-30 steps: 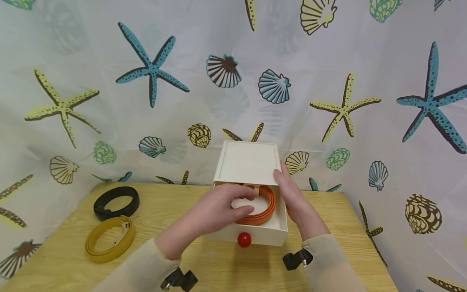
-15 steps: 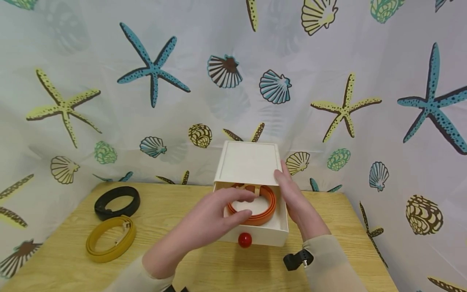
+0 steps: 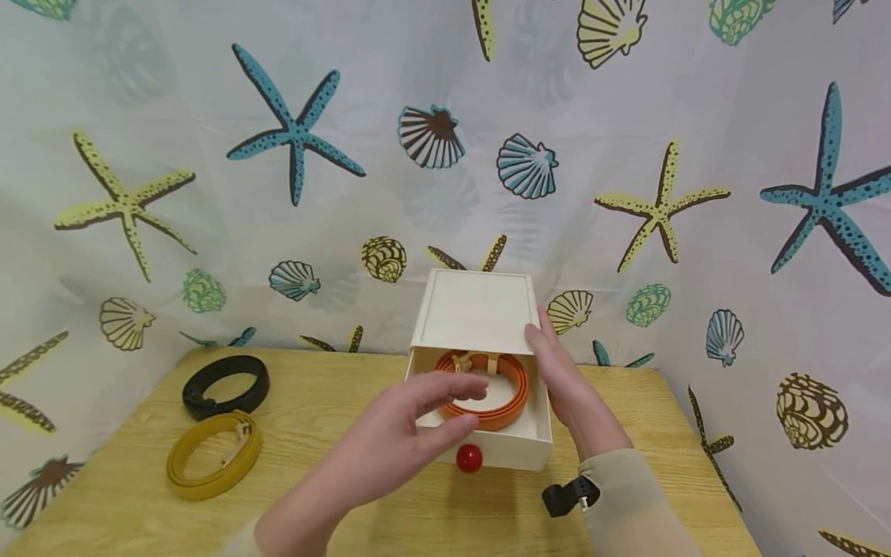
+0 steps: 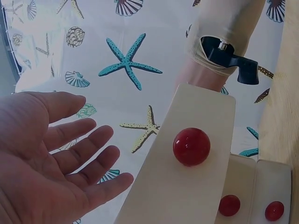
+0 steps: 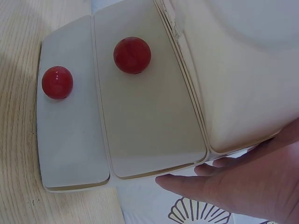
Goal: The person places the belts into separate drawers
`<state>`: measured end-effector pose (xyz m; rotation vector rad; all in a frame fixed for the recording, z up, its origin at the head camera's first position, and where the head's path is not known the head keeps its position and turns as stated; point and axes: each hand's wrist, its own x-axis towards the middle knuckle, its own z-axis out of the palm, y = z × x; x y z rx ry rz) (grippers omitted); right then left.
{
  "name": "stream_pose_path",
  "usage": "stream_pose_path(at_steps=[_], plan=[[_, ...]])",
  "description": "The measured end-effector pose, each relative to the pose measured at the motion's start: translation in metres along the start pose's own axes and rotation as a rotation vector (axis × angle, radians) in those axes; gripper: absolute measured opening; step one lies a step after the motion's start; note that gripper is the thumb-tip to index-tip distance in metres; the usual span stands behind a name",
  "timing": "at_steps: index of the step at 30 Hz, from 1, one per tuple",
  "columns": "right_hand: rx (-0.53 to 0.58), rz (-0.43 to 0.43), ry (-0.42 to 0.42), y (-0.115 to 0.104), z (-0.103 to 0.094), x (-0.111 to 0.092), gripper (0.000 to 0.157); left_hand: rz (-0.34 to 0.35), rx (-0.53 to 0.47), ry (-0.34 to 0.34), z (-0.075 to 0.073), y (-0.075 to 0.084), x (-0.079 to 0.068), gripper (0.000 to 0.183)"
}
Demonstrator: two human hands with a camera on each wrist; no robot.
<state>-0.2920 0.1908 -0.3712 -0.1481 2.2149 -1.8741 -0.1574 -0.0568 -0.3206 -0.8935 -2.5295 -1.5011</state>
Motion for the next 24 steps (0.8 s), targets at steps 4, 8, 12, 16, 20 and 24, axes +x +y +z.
stream_pose_path(at_steps=[4,8,12,16,20,24], plan=[[0.007,0.001,-0.003,0.0,0.0,0.0,0.069,-0.008,-0.065,0.006,0.002,0.001,-0.006,0.035],[0.007,-0.003,-0.003,0.0,0.0,0.0,0.069,-0.023,-0.151,0.011,0.003,0.002,-0.012,0.036],[0.007,-0.005,-0.003,0.0,0.0,0.0,0.069,-0.062,-0.212,0.017,0.005,0.004,-0.018,0.032],[0.004,-0.008,0.0,0.0,0.0,0.0,0.069,-0.098,-0.231,0.017,0.007,0.004,-0.022,0.027],[0.005,-0.004,0.004,0.0,0.0,0.0,0.069,-0.117,-0.257,-0.001,0.011,0.001,-0.025,0.026],[0.01,0.002,0.004,-0.001,0.001,-0.001,0.069,-0.134,-0.261,-0.019,0.015,-0.004,-0.028,0.023]])
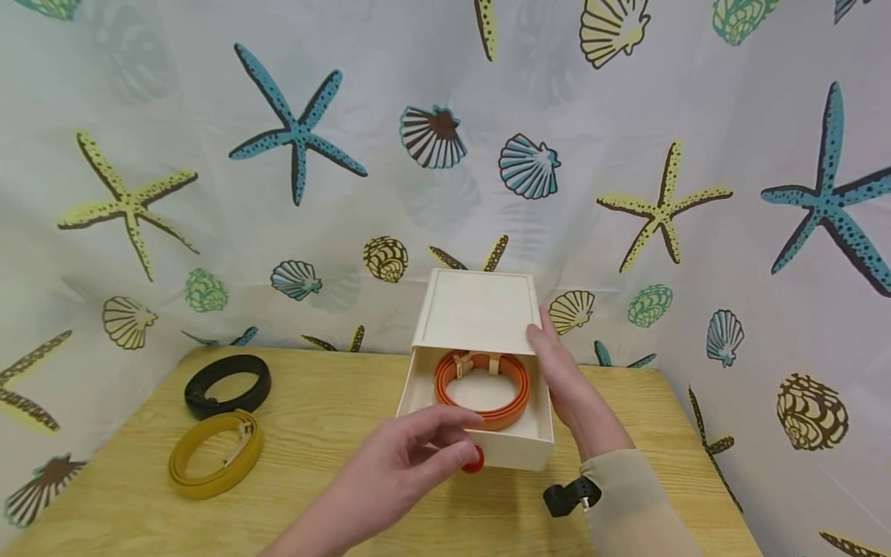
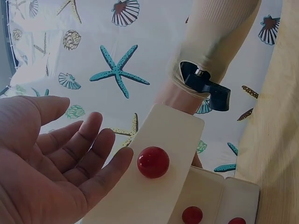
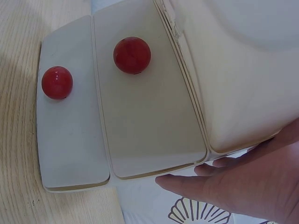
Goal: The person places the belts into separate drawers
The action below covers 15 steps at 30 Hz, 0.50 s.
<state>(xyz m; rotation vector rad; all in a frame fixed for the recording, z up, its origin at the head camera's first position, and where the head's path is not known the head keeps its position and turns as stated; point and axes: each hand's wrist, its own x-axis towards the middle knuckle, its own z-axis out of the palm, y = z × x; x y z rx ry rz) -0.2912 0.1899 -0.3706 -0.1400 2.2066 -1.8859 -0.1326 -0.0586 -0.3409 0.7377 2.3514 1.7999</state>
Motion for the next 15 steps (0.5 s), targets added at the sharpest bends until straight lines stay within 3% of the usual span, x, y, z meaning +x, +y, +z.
stream_pose_path(at_steps=[15], plan=[[-0.013,0.005,0.008,0.0,0.001,0.001,0.07,-0.099,-0.116,-0.066,0.012,-0.026,-0.004,0.018]])
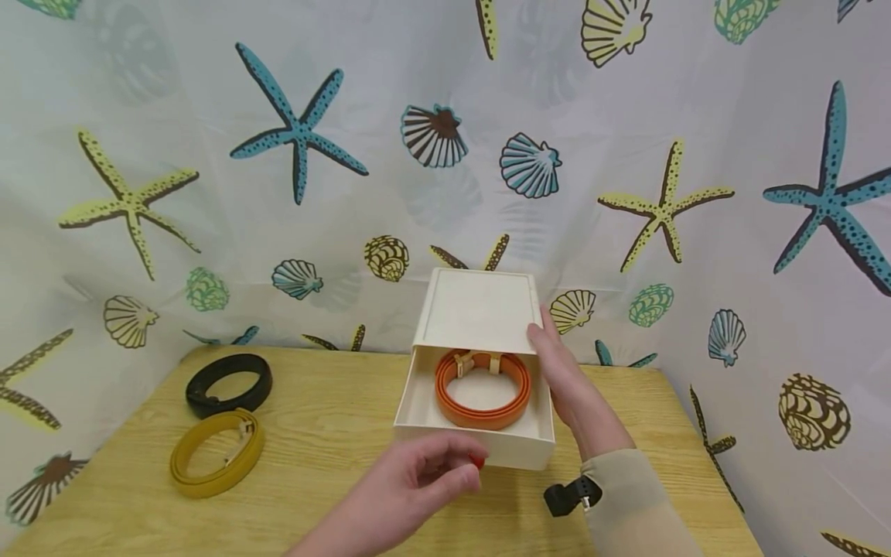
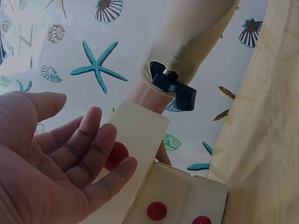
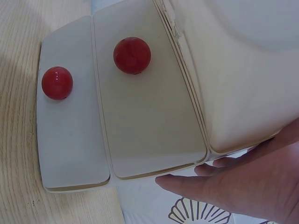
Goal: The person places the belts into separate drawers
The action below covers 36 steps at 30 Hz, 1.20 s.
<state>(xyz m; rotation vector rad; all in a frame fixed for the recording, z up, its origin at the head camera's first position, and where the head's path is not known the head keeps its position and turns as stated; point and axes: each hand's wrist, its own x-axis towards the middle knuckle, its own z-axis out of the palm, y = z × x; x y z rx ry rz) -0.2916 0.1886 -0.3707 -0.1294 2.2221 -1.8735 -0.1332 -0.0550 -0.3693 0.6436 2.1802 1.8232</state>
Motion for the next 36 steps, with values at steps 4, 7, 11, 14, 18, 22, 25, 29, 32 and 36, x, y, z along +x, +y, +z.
stream_pose_path(at_steps=[4,7,11,14,18,22,25,29,32,36], plan=[[0.005,-0.007,-0.002,0.001,0.0,0.0,0.069,-0.023,-0.043,-0.021,0.002,-0.008,-0.001,0.016],[0.005,-0.01,-0.001,0.001,-0.001,-0.001,0.069,-0.052,-0.075,-0.033,0.003,-0.013,-0.001,0.018],[0.003,-0.007,-0.001,0.0,-0.001,-0.001,0.069,-0.09,-0.099,-0.035,0.004,-0.018,-0.001,0.02],[0.0,-0.007,-0.003,0.0,-0.001,-0.001,0.069,-0.1,-0.091,-0.029,0.006,-0.022,-0.002,0.019],[-0.004,-0.01,-0.006,0.0,0.0,-0.001,0.069,-0.112,-0.065,-0.019,0.007,-0.025,-0.003,0.017],[-0.002,-0.007,-0.004,0.0,0.0,-0.001,0.069,-0.144,-0.073,-0.025,0.008,-0.028,-0.004,0.018],[0.001,-0.009,-0.005,0.0,0.0,-0.001,0.069,-0.174,-0.079,-0.03,0.008,-0.03,-0.003,0.02],[0.0,-0.006,-0.003,0.0,0.0,-0.001,0.069,-0.216,-0.077,-0.033,0.008,-0.032,-0.002,0.022],[-0.002,-0.001,0.0,0.0,0.0,-0.001,0.069,-0.229,-0.084,-0.033,0.009,-0.035,-0.001,0.024],[-0.005,-0.001,0.003,0.0,0.0,-0.002,0.069,-0.229,-0.09,-0.027,0.01,-0.038,-0.002,0.025]])
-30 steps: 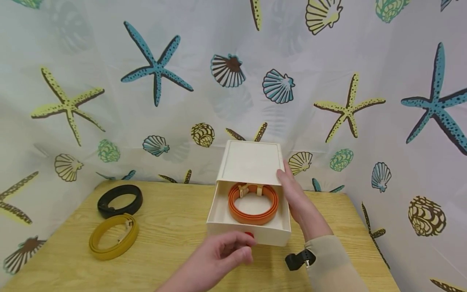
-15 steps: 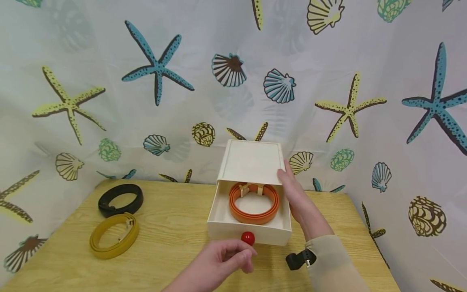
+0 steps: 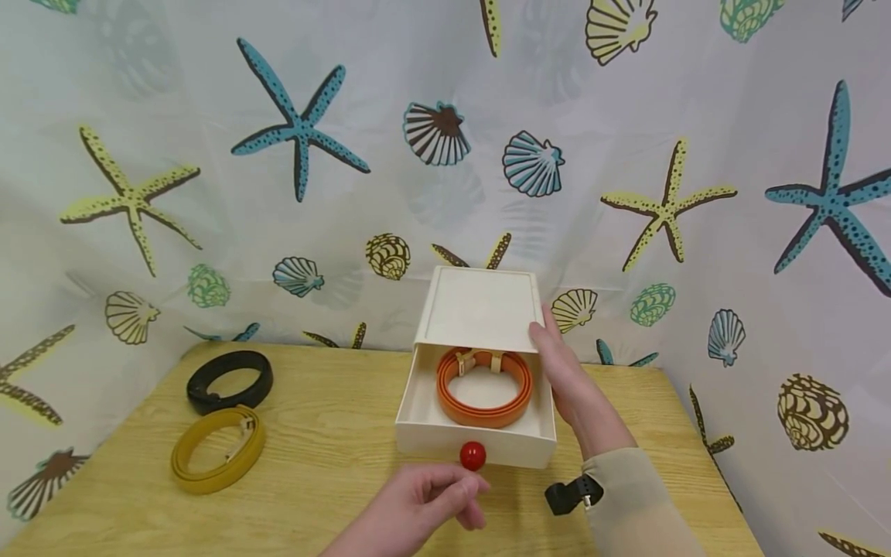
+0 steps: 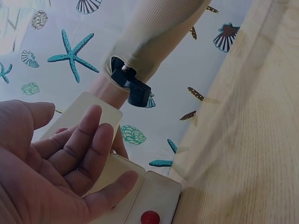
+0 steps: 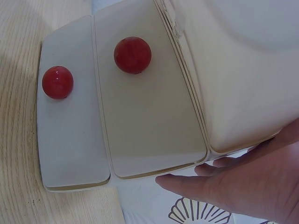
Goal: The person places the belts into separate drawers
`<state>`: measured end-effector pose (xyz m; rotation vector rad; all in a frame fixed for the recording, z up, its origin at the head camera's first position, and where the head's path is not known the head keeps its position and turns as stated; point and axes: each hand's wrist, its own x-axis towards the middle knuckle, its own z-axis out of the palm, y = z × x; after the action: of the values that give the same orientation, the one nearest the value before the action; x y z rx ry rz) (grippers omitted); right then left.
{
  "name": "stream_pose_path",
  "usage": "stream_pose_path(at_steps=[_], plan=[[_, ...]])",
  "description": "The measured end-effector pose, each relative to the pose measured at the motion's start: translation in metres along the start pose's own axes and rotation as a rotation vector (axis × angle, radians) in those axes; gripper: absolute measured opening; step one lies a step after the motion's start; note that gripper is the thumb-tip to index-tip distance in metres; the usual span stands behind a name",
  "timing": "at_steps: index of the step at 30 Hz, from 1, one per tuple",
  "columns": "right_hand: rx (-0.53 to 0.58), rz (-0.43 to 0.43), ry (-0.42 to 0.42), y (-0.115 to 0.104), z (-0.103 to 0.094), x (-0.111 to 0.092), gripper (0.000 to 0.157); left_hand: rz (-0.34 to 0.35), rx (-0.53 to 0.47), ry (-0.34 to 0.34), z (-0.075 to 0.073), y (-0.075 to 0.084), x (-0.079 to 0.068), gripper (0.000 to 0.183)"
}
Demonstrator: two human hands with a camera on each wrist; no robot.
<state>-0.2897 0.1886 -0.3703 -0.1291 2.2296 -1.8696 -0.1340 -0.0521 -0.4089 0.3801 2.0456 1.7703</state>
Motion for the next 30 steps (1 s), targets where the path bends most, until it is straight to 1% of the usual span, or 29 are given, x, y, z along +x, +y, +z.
stream_pose_path(at_steps=[7,15,24,30], plan=[[-0.004,0.008,0.004,0.0,0.0,0.0,0.07,-0.014,-0.011,0.022,0.002,-0.005,0.002,0.027],[-0.002,0.0,0.0,0.0,0.0,0.001,0.069,0.019,-0.033,0.039,0.004,-0.011,0.001,0.037],[0.004,0.009,-0.001,0.0,-0.001,0.001,0.07,0.015,-0.093,0.058,0.007,-0.012,0.004,0.047],[0.001,0.01,-0.002,0.0,-0.001,0.001,0.069,0.009,-0.118,0.083,0.009,-0.012,0.008,0.047]])
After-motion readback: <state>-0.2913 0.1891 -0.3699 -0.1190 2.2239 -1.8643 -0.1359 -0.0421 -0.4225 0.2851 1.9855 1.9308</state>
